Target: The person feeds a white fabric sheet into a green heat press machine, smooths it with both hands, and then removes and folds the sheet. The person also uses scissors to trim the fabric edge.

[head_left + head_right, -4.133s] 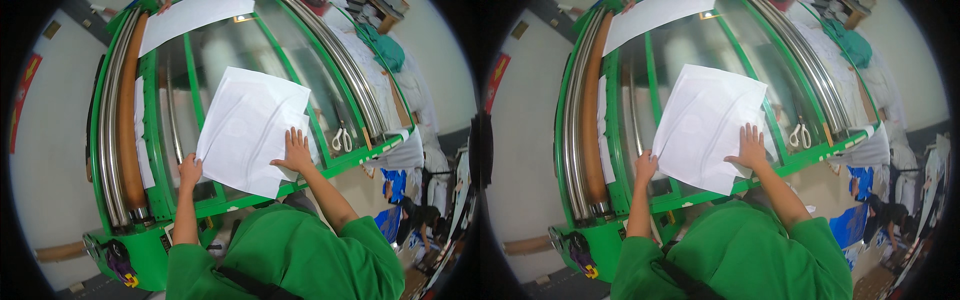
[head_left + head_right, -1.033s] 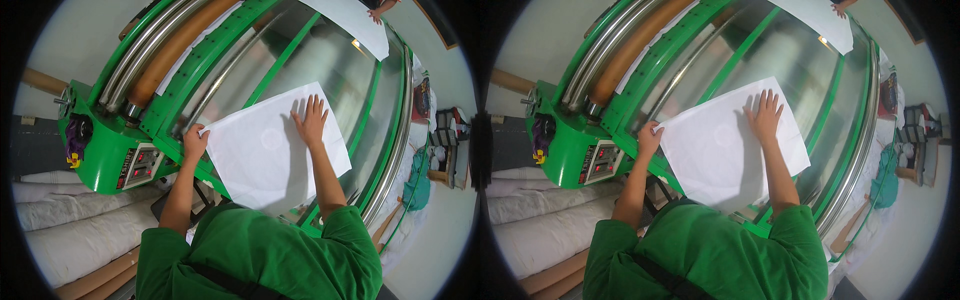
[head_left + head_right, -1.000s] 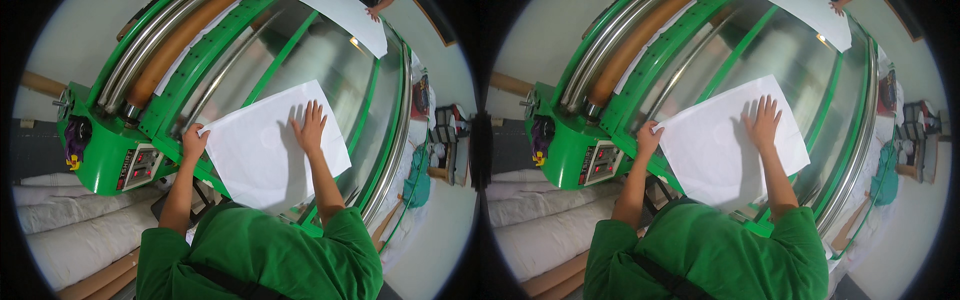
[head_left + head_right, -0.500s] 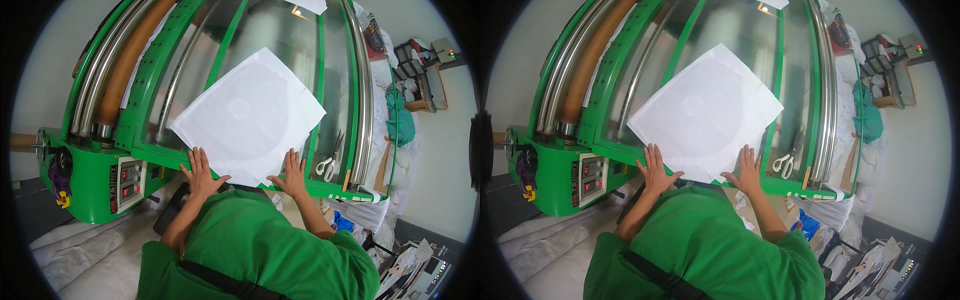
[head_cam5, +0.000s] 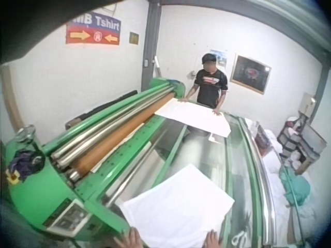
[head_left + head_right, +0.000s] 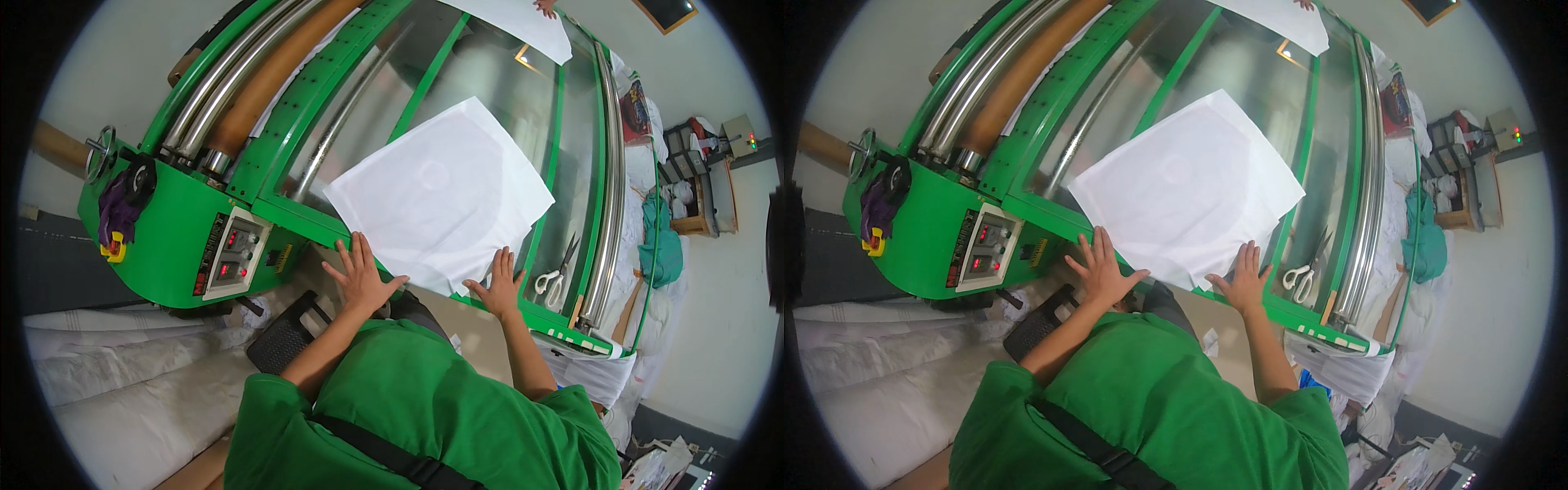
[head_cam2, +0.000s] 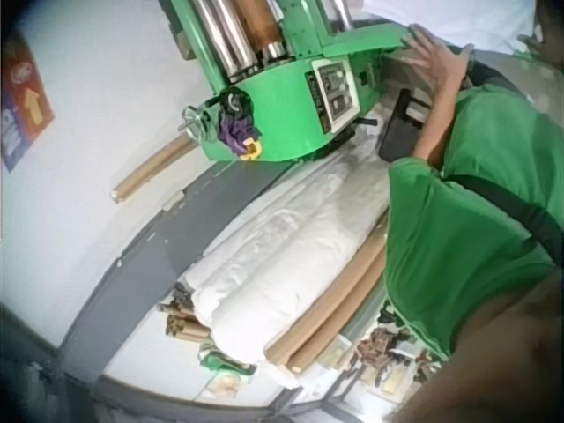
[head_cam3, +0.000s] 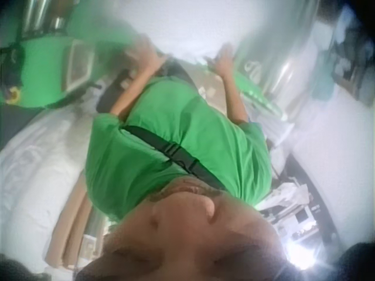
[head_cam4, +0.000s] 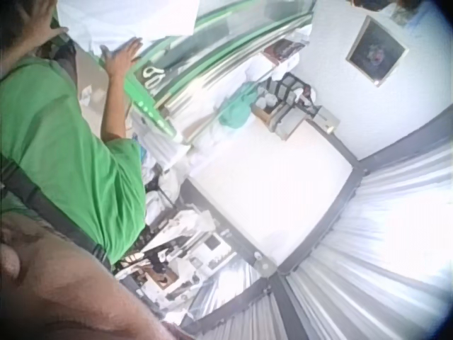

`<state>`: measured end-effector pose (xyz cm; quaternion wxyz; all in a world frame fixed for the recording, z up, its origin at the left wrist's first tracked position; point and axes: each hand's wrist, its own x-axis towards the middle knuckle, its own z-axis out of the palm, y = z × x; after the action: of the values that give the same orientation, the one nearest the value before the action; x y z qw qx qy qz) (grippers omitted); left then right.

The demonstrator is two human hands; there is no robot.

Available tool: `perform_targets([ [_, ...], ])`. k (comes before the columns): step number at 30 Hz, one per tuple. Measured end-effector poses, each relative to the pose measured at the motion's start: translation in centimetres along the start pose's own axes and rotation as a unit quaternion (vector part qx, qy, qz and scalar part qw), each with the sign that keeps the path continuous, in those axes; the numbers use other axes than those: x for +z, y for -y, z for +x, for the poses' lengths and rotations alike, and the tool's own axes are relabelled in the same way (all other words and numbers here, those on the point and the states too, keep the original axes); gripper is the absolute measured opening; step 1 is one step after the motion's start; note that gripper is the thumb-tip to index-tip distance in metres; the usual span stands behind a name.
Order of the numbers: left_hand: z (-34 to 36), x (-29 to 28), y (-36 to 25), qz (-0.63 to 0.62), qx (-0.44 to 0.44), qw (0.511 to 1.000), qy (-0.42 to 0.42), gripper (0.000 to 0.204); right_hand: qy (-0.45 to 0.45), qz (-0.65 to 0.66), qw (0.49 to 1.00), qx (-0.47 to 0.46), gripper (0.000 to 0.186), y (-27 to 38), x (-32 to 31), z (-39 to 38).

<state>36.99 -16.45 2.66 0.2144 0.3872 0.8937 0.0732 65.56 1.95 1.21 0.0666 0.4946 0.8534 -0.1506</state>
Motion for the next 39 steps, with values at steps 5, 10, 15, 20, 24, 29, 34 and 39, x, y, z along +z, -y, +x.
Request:
perform_targets([
  [5, -0.6, 0.4, -0.3, -0.034, -0.012, 0.999, -0.019, 0.141, 0.0, 0.025, 1.0, -0.006, 0.134, 0.0, -0.2, -0.1],
  [10, 2.0, 0.1, 0.1, -0.052, 0.039, 0.994, -0.082, 0.141, 0.01, 0.012, 1.0, -0.008, 0.134, -0.3, 0.0, 0.1],
  [15, 5.9, -1.4, 0.8, -0.054, 0.084, 0.991, -0.085, 0.143, 0.001, 0.02, 1.0, 0.003, 0.127, -0.9, -0.7, 0.6],
  [20, 7.5, -2.8, 0.8, -0.023, 0.074, 0.996, -0.034, 0.144, -0.087, 0.047, 0.995, -0.011, 0.108, -0.1, -3.1, 7.7],
  [24, 9.2, -3.6, 0.9, -0.007, 0.061, 0.998, -0.034, 0.144, -0.119, 0.001, 0.989, -0.089, 0.097, 4.0, -5.3, 20.5],
  [29, 11.6, -4.7, 1.2, 0.008, 0.041, 0.999, -0.031, 0.147, -0.124, -0.025, 0.979, -0.159, 0.095, 10.5, -7.1, 35.1],
  [34, 12.0, -5.6, 1.1, 0.02, 0.003, 0.999, 0.033, 0.15, -0.077, -0.022, 0.993, -0.092, 0.102, 10.4, -7.2, 38.3],
  [39, 12.0, -5.5, 0.8, 0.011, 0.003, 1.0, 0.016, 0.152, -0.09, -0.038, 0.99, -0.102, 0.104, 9.6, -6.7, 39.1],
])
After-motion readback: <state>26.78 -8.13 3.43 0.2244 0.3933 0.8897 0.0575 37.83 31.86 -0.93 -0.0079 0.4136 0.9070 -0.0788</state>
